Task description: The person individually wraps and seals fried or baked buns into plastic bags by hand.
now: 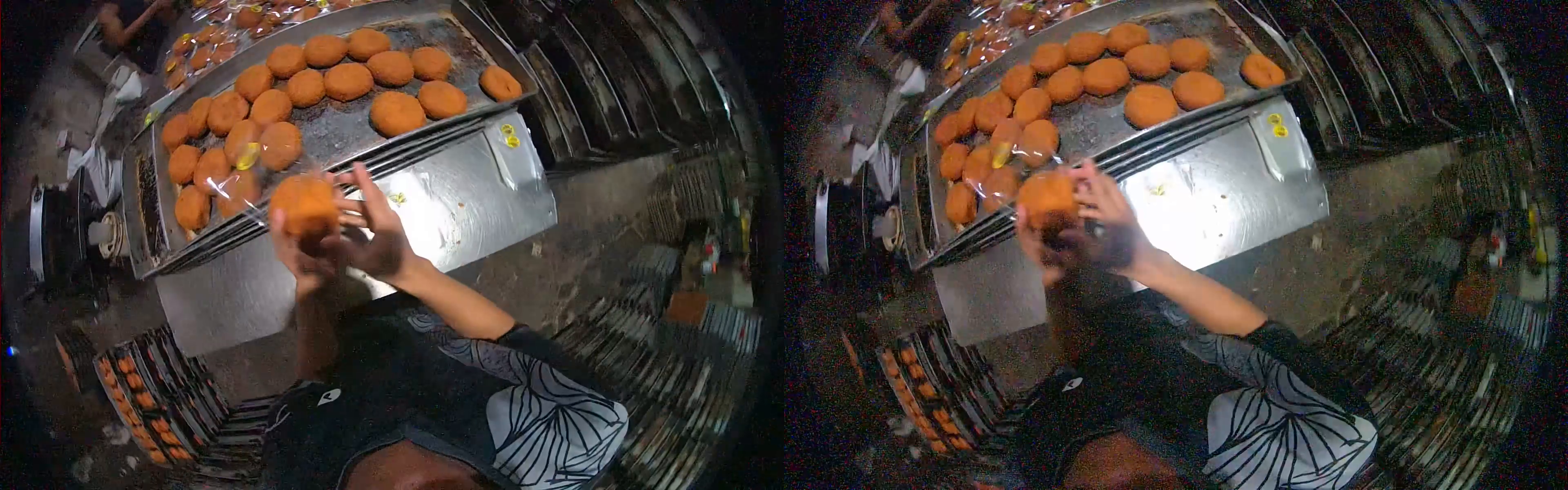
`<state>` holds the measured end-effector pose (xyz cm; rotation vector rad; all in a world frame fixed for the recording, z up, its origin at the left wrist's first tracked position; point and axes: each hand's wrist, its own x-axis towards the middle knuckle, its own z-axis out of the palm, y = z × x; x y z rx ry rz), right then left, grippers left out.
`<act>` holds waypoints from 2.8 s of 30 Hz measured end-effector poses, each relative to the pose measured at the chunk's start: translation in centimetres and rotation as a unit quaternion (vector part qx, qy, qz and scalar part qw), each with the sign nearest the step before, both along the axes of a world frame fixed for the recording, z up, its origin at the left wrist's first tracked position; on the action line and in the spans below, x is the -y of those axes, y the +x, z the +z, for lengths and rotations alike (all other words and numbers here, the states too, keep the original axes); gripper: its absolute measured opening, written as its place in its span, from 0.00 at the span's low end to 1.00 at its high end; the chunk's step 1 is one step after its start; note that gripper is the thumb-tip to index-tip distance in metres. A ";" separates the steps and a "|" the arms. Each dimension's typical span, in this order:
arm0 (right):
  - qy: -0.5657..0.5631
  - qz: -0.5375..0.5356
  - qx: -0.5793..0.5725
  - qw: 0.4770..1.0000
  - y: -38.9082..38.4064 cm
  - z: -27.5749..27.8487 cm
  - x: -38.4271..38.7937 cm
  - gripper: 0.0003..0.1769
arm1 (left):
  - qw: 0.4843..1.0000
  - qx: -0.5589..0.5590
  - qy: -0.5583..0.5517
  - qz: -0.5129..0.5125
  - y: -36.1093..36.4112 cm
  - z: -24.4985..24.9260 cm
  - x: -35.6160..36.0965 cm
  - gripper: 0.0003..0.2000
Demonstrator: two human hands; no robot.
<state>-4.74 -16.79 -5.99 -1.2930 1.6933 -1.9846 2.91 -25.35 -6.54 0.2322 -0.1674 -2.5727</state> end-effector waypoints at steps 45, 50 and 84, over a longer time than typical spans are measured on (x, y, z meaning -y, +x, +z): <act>0.108 0.003 0.765 0.635 -8.1 -3.8 -12.0 0.17 | 0.730 0.191 -0.643 0.130 -7.4 -6.8 -12.4 0.06; -0.227 0.254 0.584 0.737 -8.3 0.5 -4.2 0.35 | 0.929 0.208 -0.255 0.170 -8.1 -1.7 -8.0 0.16; 0.022 -0.128 -0.263 0.956 -14.7 10.4 7.9 0.08 | 0.531 0.207 -0.818 -0.072 -5.0 -11.5 -9.4 0.15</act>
